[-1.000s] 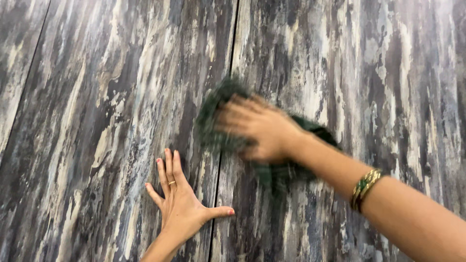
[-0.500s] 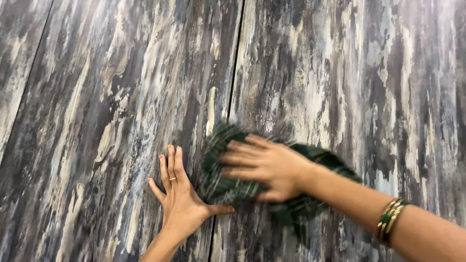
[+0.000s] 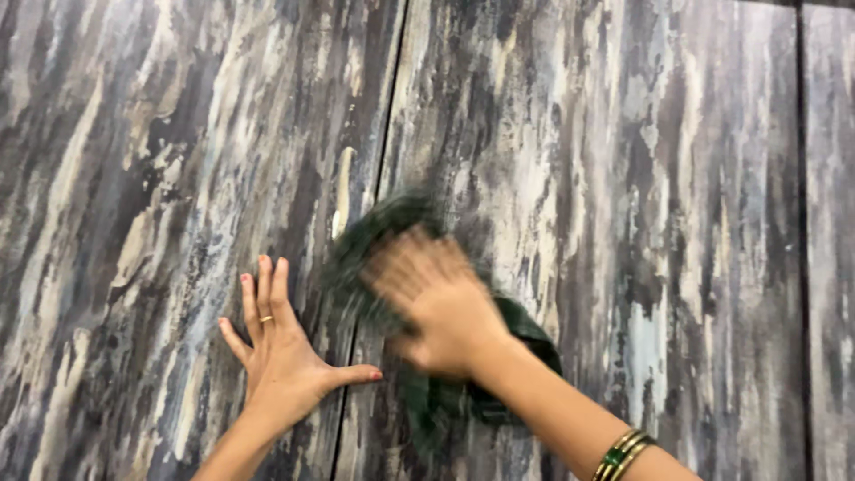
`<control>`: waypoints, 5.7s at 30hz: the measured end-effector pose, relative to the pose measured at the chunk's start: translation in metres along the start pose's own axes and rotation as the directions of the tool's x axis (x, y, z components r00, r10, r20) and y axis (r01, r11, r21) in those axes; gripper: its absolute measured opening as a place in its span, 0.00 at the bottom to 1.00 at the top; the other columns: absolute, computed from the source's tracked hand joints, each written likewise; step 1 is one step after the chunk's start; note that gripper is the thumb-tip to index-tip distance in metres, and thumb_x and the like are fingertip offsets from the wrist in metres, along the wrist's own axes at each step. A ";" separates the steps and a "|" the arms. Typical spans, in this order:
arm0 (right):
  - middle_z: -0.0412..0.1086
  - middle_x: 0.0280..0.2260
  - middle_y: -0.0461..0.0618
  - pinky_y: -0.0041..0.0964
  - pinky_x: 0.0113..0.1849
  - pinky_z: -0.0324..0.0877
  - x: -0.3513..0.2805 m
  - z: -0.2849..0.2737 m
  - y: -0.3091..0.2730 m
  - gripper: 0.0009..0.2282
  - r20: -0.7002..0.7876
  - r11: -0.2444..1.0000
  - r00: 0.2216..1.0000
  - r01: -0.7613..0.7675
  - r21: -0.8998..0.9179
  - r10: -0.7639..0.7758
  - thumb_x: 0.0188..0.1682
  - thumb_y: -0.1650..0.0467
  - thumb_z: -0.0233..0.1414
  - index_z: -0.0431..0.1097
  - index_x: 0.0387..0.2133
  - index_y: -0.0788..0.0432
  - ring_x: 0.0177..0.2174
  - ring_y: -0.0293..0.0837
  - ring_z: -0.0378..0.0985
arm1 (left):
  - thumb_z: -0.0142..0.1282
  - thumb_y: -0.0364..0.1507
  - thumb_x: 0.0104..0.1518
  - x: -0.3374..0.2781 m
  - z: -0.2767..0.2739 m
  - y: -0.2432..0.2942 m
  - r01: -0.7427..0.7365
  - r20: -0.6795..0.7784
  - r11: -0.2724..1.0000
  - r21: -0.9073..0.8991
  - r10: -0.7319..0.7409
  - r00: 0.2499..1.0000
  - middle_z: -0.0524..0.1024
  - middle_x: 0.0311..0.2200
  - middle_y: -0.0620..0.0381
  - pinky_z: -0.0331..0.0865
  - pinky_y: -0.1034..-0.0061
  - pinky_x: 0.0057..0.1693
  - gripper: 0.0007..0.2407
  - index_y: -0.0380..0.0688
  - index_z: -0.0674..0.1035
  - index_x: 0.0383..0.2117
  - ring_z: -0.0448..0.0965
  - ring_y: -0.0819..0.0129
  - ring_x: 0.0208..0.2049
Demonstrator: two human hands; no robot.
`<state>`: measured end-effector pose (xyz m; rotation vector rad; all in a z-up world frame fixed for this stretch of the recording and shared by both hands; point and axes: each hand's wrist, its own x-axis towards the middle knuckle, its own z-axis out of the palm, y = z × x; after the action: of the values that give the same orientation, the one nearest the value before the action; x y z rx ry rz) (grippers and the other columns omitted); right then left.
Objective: The person wipes the front surfaces of a wardrobe with a green cloth. They move the cloth across the patterned upper doors and the white lower panel, including around the metal handles, repeatedly covering the same areas.
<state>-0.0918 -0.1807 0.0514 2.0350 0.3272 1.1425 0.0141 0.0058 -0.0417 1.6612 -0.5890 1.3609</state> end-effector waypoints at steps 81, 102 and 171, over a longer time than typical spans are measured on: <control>0.48 0.71 0.61 0.62 0.66 0.45 -0.235 0.033 0.221 0.34 -0.476 0.762 0.619 -0.618 0.195 0.624 0.55 0.51 0.45 0.59 0.66 0.64 0.69 0.64 0.46 | 0.84 0.47 0.17 -0.057 0.092 0.260 -0.396 0.730 0.915 0.076 0.220 0.647 0.13 0.70 0.47 0.22 0.16 0.60 0.70 0.75 0.34 0.69 0.09 0.28 0.67; 0.45 0.71 0.59 0.61 0.66 0.37 -0.235 0.040 0.163 0.33 -0.429 0.663 0.531 -0.704 0.257 0.730 0.53 0.51 0.47 0.59 0.65 0.61 0.70 0.63 0.42 | 0.83 0.48 0.15 -0.065 0.105 0.244 -0.360 0.645 0.932 0.033 0.255 0.720 0.16 0.71 0.51 0.20 0.23 0.64 0.71 0.68 0.35 0.70 0.12 0.36 0.70; 0.36 0.70 0.52 0.60 0.64 0.27 -0.031 -0.007 -0.063 0.34 0.085 0.972 0.970 0.224 0.067 -0.229 0.47 0.54 0.47 0.47 0.68 0.47 0.69 0.55 0.31 | 0.76 0.60 0.06 -0.179 0.003 -0.061 0.204 0.252 0.972 0.112 -0.227 0.941 0.20 0.72 0.47 0.19 0.23 0.60 0.75 0.57 0.36 0.70 0.15 0.43 0.72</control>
<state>-0.1065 -0.1521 -0.0112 2.0320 0.5365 0.9063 0.0134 0.0037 -0.2305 1.9320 -0.4870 1.0274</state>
